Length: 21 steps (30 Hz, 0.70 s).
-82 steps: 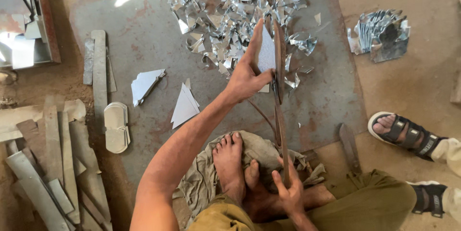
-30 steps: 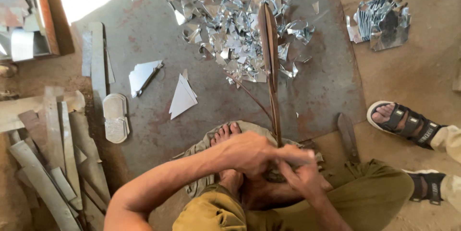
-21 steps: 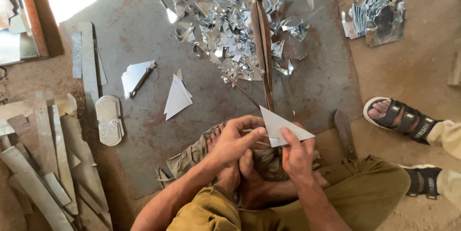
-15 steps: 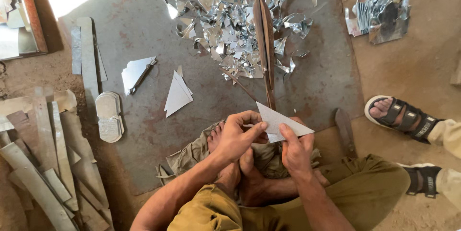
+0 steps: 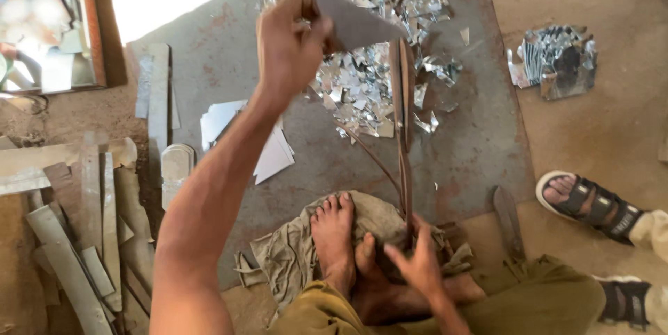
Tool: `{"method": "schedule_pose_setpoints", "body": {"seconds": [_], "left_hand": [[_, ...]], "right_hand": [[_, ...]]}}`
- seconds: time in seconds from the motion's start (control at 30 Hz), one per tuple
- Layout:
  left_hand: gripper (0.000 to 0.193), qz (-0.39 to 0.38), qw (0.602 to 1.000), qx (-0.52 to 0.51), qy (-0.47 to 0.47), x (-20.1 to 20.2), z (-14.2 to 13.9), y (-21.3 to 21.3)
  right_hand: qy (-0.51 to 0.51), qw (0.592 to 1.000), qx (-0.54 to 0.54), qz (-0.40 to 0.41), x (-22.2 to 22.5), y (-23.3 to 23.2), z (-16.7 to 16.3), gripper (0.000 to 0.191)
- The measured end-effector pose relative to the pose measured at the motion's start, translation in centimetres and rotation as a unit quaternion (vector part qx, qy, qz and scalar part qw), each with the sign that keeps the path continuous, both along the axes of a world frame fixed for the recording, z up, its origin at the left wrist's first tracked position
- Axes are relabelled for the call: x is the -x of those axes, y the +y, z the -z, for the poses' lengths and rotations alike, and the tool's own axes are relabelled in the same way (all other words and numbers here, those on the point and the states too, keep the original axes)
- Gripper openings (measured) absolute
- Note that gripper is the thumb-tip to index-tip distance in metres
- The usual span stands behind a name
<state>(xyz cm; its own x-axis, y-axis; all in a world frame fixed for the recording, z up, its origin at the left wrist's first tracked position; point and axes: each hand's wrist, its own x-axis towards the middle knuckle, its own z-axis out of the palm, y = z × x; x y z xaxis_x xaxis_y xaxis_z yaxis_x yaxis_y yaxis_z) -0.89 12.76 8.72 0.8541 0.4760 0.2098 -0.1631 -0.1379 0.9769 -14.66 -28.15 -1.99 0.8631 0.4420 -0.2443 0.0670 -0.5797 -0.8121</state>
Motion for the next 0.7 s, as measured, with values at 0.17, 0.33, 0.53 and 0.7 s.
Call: {"method": "schedule_pose_setpoints", "body": {"seconds": [0.17, 0.33, 0.53, 0.7], "left_hand": [[0.014, -0.02, 0.97, -0.233, 0.067, -5.2, 1.4, 1.4], [0.018, 0.074, 0.981, -0.177, 0.036, -3.9, 2.1, -5.5], [0.017, 0.112, 0.986, -0.111, 0.059, -2.7, 2.0, -7.4], [0.017, 0.114, 0.987, -0.098, 0.051, -2.4, 2.5, -7.7]], "right_hand": [[0.181, 0.983, 0.017, 0.042, 5.2, -5.3, 0.7, 0.05], [0.243, 0.967, -0.078, -0.016, 6.0, -6.9, 0.0, 0.033], [0.254, 0.966, -0.045, 0.022, 6.0, -5.0, -2.5, 0.043], [0.213, 0.976, -0.055, -0.005, 5.6, -4.3, -3.7, 0.042]]}}
